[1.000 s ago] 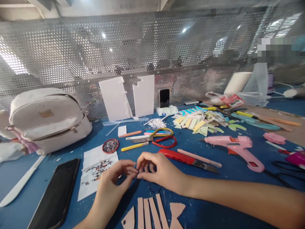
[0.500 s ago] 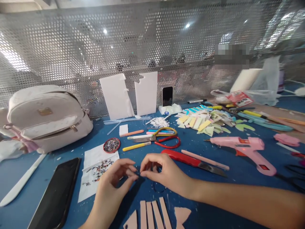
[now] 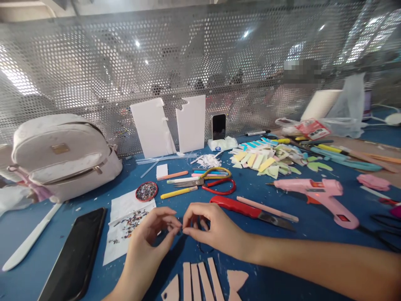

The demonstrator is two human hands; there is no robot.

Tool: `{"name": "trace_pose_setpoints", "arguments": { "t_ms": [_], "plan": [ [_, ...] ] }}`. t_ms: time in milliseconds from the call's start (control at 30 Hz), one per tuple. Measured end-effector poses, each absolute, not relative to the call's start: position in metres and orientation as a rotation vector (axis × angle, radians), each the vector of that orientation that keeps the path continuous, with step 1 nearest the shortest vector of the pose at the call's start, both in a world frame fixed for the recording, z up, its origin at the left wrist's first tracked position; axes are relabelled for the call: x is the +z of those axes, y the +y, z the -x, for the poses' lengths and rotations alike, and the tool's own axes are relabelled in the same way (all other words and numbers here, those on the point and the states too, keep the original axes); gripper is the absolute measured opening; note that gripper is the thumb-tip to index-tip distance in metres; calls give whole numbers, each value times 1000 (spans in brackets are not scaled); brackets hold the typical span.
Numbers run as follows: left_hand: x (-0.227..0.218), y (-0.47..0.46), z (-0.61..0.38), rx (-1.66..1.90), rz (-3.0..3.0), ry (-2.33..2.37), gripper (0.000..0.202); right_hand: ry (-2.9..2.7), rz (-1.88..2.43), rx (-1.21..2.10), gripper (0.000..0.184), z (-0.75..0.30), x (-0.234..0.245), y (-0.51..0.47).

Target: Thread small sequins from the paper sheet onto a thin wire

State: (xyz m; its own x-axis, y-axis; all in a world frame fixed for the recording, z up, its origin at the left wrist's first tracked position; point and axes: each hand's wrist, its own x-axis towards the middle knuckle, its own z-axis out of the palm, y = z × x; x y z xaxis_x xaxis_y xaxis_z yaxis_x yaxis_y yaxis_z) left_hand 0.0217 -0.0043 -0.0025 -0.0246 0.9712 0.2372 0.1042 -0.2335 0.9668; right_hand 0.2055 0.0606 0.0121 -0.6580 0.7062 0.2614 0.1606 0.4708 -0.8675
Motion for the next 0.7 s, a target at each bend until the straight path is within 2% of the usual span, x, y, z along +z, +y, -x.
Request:
{"name": "trace_pose_setpoints", "arguments": {
  "t_ms": [500,700],
  "plan": [
    [3,-3,-26,1360,-1414,1250,34,-2052,690,1239,6,-205,13,61],
    [9,-3,-26,1354,-1514,1347,33,-1985,686,1331,4,-204,15,61]
  ]
}}
